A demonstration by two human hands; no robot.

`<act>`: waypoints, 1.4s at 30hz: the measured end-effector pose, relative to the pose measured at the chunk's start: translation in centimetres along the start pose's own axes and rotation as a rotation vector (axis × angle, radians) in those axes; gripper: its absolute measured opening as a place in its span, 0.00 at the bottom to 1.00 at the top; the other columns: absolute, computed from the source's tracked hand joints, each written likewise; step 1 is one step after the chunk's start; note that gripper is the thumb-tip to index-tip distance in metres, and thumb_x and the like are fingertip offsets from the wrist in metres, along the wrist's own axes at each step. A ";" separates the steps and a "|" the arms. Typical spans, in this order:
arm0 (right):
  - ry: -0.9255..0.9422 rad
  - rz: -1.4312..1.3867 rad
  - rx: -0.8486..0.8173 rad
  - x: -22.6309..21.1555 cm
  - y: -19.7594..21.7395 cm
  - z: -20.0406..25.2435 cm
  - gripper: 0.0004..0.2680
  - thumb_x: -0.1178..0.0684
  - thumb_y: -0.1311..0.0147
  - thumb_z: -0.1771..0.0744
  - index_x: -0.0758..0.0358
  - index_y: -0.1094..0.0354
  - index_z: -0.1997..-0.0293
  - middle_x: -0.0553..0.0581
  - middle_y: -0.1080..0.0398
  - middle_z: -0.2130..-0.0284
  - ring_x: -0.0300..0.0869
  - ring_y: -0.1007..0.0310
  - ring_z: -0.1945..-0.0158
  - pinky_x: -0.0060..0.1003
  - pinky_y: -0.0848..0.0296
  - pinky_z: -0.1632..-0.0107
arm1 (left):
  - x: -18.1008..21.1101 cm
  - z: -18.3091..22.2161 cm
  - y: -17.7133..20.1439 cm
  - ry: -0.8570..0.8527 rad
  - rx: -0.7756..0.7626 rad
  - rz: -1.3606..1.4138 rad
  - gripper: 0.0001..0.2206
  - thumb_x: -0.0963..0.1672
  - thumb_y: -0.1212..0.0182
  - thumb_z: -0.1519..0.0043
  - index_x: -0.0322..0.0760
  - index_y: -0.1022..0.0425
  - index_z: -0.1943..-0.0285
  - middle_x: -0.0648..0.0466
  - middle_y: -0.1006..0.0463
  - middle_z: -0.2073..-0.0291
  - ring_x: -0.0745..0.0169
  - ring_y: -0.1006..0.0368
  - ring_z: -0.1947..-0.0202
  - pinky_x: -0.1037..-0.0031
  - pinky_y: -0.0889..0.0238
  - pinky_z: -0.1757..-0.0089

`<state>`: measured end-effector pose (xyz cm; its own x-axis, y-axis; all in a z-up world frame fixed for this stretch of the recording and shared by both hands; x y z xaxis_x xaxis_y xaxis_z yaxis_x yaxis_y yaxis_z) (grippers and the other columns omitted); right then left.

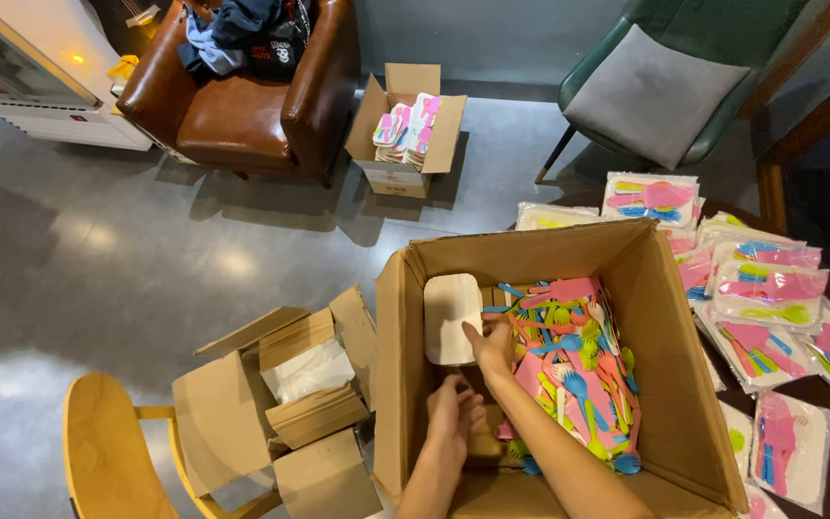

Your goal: The person places colored plastic cutlery into small bags and then puts the bagged cutlery into cardboard boxes.

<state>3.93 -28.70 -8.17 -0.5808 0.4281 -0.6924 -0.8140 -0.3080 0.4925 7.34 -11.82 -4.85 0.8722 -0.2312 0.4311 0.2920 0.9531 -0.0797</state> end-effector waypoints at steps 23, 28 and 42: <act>-0.046 -0.135 -0.300 0.3 -0.6 -1.2 0.36 0.37 0.20 0.42 0.74 0.25 0.32 0.77 0.21 0.39 0.65 0.23 0.30 0.57 0.22 0.32 | 2.3 -5.2 -3.4 -0.110 0.396 -0.149 0.51 0.66 0.29 0.40 0.24 0.33 0.20 0.28 0.24 0.30 0.27 0.20 0.35 0.47 0.16 0.51; -0.085 -0.098 -0.326 -2.1 0.7 0.0 0.38 0.37 0.18 0.45 0.75 0.24 0.32 0.78 0.23 0.36 0.65 0.25 0.28 0.54 0.23 0.31 | 0.2 -10.4 -0.5 -0.119 0.464 -0.119 0.55 0.69 0.24 0.46 0.28 0.31 0.22 0.30 0.22 0.32 0.32 0.19 0.37 0.47 0.16 0.51; -0.047 -0.075 -0.401 3.3 -0.3 -4.5 0.34 0.18 0.41 0.32 0.68 0.20 0.39 0.72 0.20 0.38 0.61 0.21 0.31 0.58 0.20 0.37 | 2.9 -3.5 -2.8 -0.109 0.295 0.044 0.57 0.60 0.19 0.40 0.22 0.51 0.14 0.25 0.38 0.24 0.26 0.29 0.28 0.43 0.26 0.37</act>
<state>2.22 -31.00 -12.94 -0.5270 0.4978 -0.6889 -0.7940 -0.5775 0.1901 10.44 -15.89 -6.48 0.8296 -0.1818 0.5279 0.1150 0.9809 0.1572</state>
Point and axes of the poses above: each hand's wrist, its own z-axis away from the middle knuckle, its own y-axis out of the back of the hand, x = y × z, the point moved 5 cm from there along -z, towards the middle knuckle
